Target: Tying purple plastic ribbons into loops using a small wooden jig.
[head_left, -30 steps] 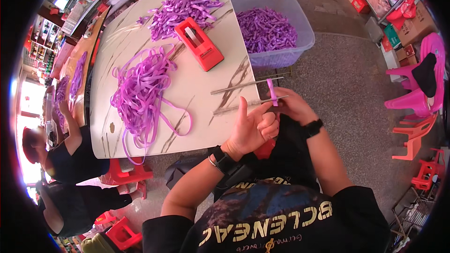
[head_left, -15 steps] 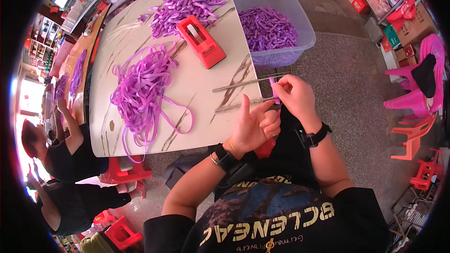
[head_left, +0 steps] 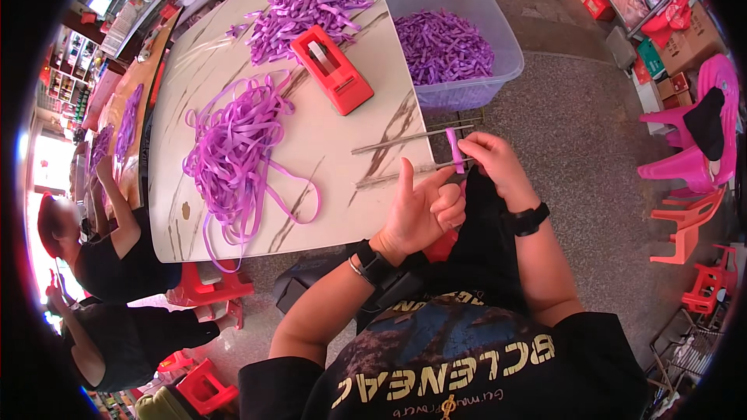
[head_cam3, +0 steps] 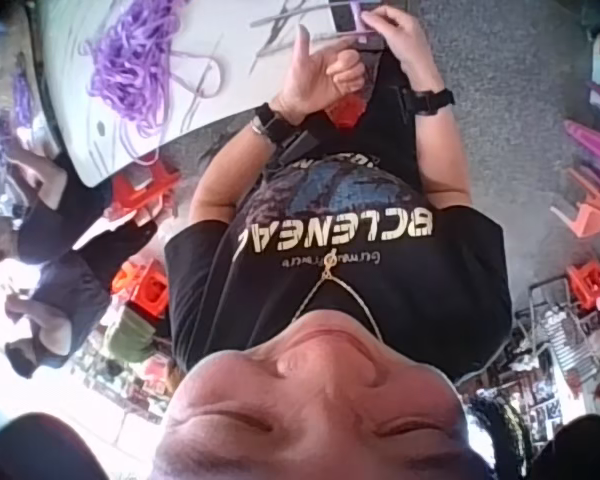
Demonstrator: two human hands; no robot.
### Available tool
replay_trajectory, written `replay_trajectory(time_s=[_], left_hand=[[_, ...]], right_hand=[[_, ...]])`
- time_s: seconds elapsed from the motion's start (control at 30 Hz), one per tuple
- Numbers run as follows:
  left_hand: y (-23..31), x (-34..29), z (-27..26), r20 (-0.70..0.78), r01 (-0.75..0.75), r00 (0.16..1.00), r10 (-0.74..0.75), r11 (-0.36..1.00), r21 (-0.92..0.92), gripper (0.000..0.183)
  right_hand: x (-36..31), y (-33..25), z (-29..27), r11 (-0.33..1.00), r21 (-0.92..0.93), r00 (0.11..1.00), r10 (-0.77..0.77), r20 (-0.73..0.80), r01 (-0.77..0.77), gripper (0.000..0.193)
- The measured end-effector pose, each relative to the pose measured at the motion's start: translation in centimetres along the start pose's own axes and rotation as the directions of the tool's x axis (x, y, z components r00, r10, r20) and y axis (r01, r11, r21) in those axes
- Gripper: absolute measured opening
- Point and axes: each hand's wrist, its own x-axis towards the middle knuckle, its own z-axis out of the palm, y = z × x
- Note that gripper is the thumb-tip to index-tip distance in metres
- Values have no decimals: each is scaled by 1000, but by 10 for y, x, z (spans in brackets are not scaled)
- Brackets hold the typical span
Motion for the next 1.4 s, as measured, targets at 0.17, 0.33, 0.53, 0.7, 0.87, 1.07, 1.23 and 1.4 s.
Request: replay_trajectory(time_s=[0.17,0.33,0.53,0.7,0.87,1.07,1.23,1.4], left_hand=[[-1,1,1,22,4,1000,-5,1000,3,80],[-1,1,0,31,4,1000,-4,1000,1,80],[-1,2,0,38,0,999,-1,1000,20,83],[0,2,1,32,3,999,-4,1000,22,85],[-1,1,3,33,0,999,0,1000,8,85],[-3,2,-2,53,-25,998,22,998,54,83],[-2,2,1,10,34,999,-35,996,82,75],[-3,1,0,-45,95,995,-88,979,180,65]], right_hand=[[21,28,-16,870,361,932,251,260,-335,13],[27,50,0,695,541,878,322,353,-473,16],[31,79,13,453,751,831,-40,555,-480,12],[30,82,23,401,804,847,-112,519,-439,10],[31,69,7,529,743,840,-98,533,-410,18],[14,20,-3,691,593,879,130,460,-413,34],[24,16,-13,790,451,859,177,480,-415,24],[4,10,-71,629,690,910,69,408,-357,17]])
